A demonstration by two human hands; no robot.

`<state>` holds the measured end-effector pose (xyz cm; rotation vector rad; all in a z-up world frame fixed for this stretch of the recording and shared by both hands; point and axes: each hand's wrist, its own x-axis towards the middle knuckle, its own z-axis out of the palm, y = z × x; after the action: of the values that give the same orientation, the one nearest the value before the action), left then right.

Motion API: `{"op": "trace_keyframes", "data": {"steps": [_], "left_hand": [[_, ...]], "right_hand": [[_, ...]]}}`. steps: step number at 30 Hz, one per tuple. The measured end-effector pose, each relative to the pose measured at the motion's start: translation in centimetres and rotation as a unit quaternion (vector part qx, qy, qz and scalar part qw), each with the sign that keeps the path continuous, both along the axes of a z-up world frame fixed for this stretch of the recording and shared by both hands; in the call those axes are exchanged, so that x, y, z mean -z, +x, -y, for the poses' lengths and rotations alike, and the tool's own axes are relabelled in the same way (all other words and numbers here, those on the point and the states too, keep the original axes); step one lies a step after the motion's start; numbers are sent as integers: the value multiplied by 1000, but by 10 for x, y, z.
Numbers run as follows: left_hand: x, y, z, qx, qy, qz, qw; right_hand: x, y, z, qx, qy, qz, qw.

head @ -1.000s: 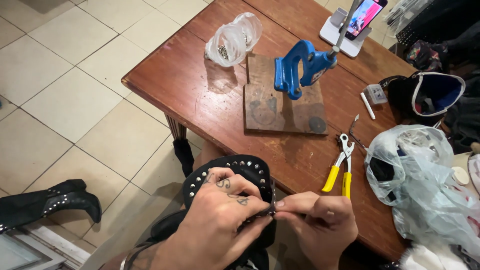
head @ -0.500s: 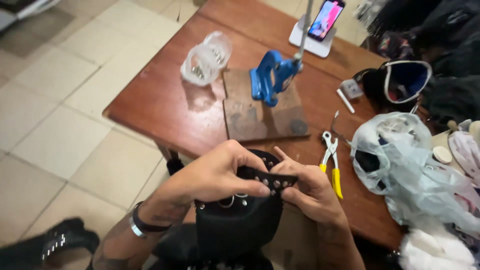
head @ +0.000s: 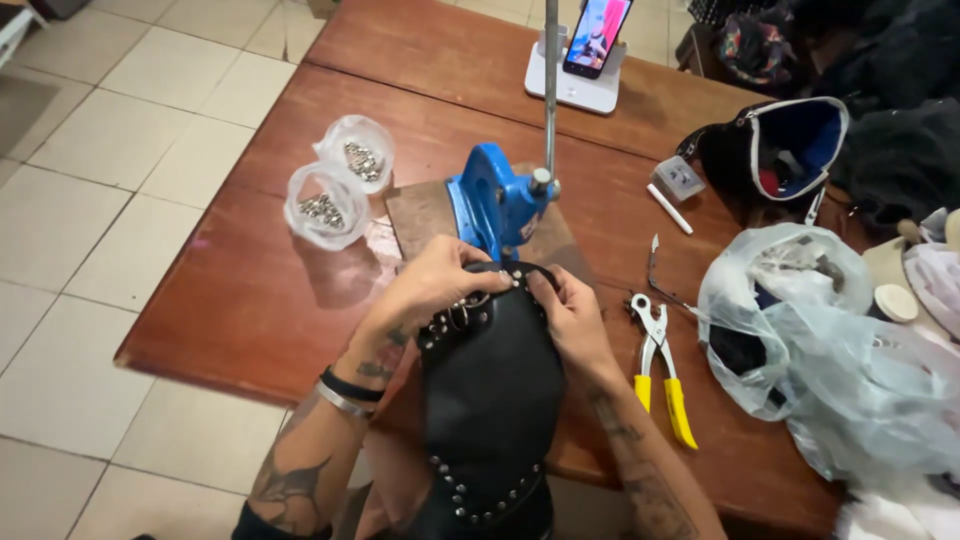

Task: Attaching metal studs to a piece of black leather using a manual press.

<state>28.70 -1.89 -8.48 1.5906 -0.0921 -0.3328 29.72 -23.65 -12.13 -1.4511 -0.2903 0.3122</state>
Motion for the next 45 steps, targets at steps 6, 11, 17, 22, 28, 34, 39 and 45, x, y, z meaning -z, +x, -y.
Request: {"op": "trace_keyframes", "data": {"steps": [6, 11, 17, 22, 28, 34, 39, 45], "left_hand": [[3, 34, -11, -56, 39, -40, 997], [3, 50, -11, -80, 52, -17, 995], [22, 52, -19, -101, 26, -12, 994], [14, 37, -14, -154, 85, 85, 981], [18, 20, -5, -172, 119, 356, 911], [32, 21, -3, -157, 161, 353, 908], [35, 20, -3, -154, 142, 349, 914], [28, 15, -2, -166, 155, 331, 916]], "right_hand": [[27, 40, -8, 54, -36, 17, 998], [19, 51, -19, 71, 10, -8, 997], [57, 63, -11, 73, 1, 16, 997], [29, 49, -20, 70, -28, 31, 997], [25, 47, -21, 76, -44, 42, 995], [33, 54, -19, 81, -30, 8, 996], [28, 50, -19, 84, -32, 18, 996], [11, 67, -14, 87, -100, 98, 986]]}}
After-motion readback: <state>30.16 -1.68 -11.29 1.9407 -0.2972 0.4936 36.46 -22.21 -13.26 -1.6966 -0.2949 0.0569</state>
